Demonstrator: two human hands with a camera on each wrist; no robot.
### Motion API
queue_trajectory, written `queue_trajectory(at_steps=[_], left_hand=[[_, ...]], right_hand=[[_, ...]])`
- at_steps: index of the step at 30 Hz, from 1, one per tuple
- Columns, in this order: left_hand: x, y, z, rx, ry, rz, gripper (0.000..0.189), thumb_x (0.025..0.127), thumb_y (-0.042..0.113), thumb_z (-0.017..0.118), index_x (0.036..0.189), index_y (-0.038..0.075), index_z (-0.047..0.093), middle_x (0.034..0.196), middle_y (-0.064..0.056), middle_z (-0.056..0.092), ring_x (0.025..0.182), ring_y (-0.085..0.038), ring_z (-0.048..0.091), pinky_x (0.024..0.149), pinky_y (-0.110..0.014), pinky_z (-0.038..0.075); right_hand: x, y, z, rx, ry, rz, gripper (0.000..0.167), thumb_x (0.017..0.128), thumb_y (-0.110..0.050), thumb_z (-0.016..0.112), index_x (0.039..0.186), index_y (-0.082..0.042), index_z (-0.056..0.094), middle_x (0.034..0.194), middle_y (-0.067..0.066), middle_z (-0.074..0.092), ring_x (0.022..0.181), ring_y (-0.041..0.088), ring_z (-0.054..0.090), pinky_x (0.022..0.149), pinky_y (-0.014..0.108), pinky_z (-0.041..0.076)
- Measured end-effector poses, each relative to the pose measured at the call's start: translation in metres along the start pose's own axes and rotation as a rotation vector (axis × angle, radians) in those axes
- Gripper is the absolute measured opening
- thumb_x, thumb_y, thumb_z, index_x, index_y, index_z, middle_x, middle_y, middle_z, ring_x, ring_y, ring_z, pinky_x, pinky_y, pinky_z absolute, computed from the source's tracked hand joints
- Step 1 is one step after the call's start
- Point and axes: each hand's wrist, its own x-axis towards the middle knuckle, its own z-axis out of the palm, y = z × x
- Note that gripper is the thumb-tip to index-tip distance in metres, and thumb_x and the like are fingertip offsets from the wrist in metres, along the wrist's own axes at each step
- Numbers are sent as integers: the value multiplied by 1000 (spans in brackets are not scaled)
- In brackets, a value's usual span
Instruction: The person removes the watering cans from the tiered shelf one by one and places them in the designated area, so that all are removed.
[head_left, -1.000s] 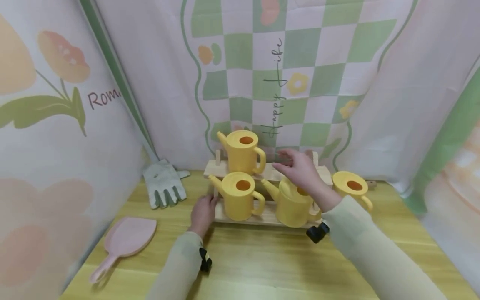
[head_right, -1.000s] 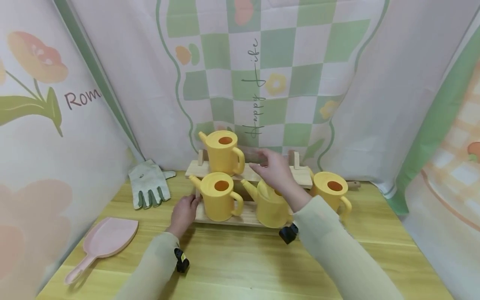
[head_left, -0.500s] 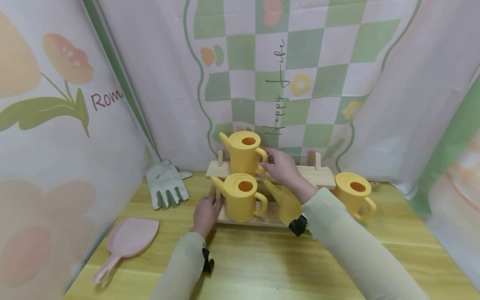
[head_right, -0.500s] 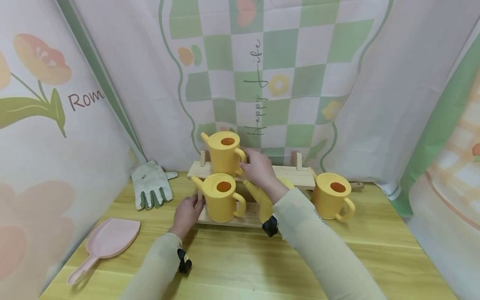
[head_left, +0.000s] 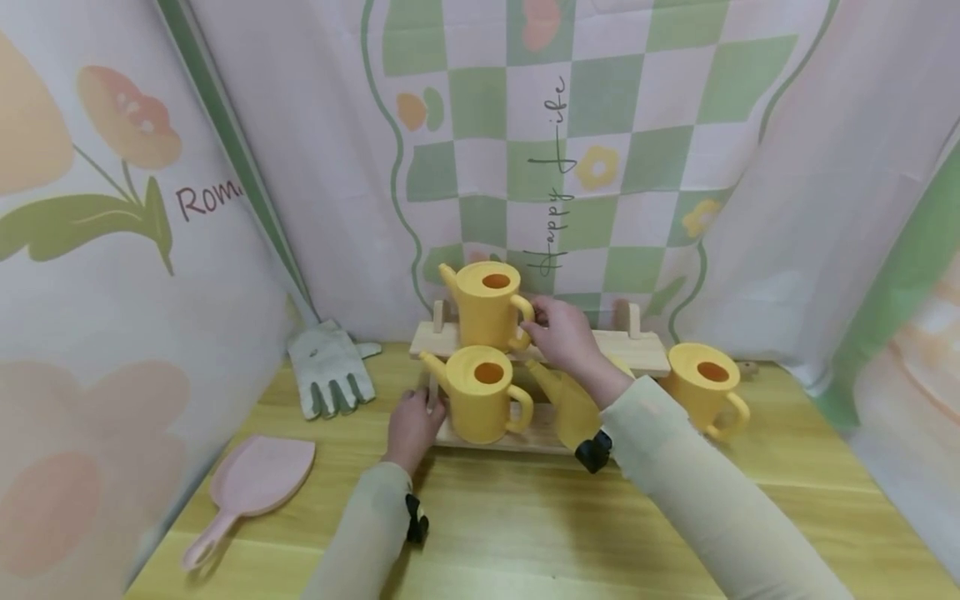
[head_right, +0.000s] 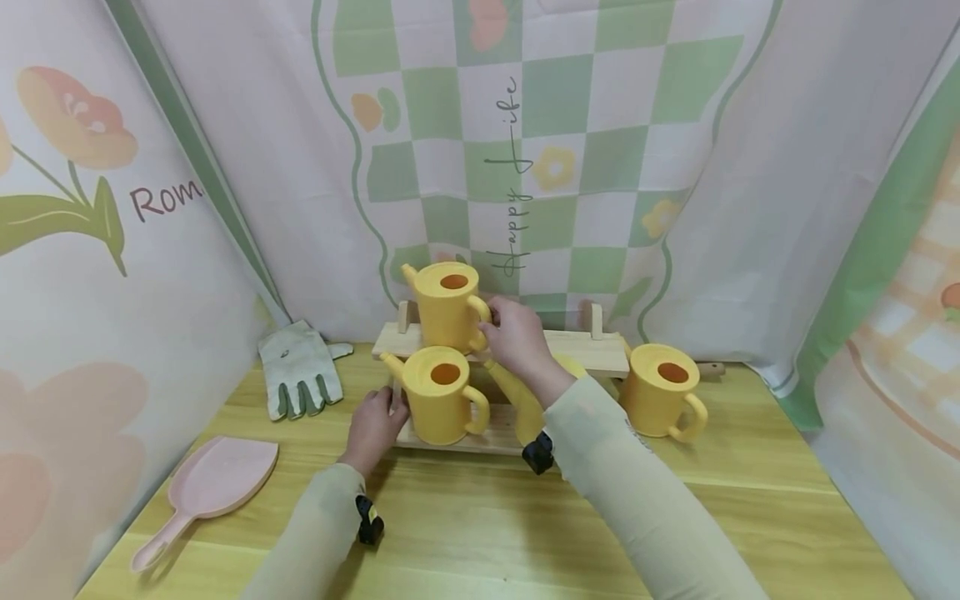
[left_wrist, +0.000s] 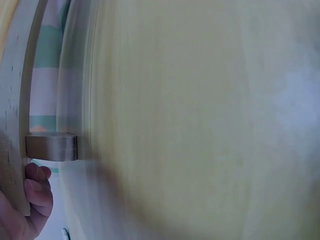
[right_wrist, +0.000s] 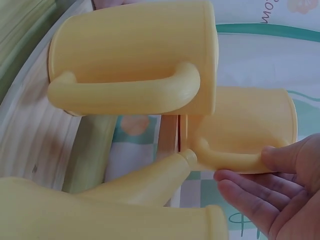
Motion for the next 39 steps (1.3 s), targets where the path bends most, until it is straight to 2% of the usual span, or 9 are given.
queue_trajectory(at_steps=[7,14,20,25,30,34,39], left_hand=[[0,2,0,-3,-37,-40,48,93,32,59,129,0,57,109,-17,59,95,-32,61,83,-45,54],[0,1,0,-17,-45,-36,50,93,31,59,132,1,54,112,-18,59,98,-33,61,85,-47,53],[-1,1,-1,-34,-44,-24,46,95,30,56,129,0,55,110,-18,59,96,-33,61,84,-47,54],[-2,0,-1,-42,-54,-30,45,95,29,56,130,0,55,112,-19,59,99,-34,61,85,-47,53],[-2,-1,-2,-53,-72,-39,46,97,29,55,133,2,54,118,-19,59,105,-35,60,89,-48,52],[-2,-2,-3,-73,-77,-39,45,98,29,54,134,3,53,119,-20,59,107,-35,60,90,-48,52],[-3,-2,-4,-70,-72,-18,45,99,30,53,134,2,53,121,-21,59,109,-36,59,92,-49,51]], right_hand=[[-4,4,-7,91,27,27,29,99,-11,57,123,4,58,110,21,67,91,32,68,73,36,58],[-11,10,-20,164,62,5,31,99,-9,55,125,8,55,117,25,64,101,34,66,77,35,58],[-20,15,-37,166,131,-16,32,98,-7,57,126,9,56,114,26,66,96,35,68,75,36,59],[-28,24,-53,204,142,0,34,99,-8,55,129,8,53,116,27,64,96,37,68,78,41,58],[-37,33,-71,172,178,-6,34,100,-11,55,128,7,54,116,27,64,95,36,68,76,38,58],[-46,40,-86,148,214,-17,35,100,-14,56,127,8,55,116,28,64,94,38,68,70,26,58],[-58,54,-104,108,254,-19,38,100,-16,56,127,11,54,116,32,62,93,41,67,68,20,56]])
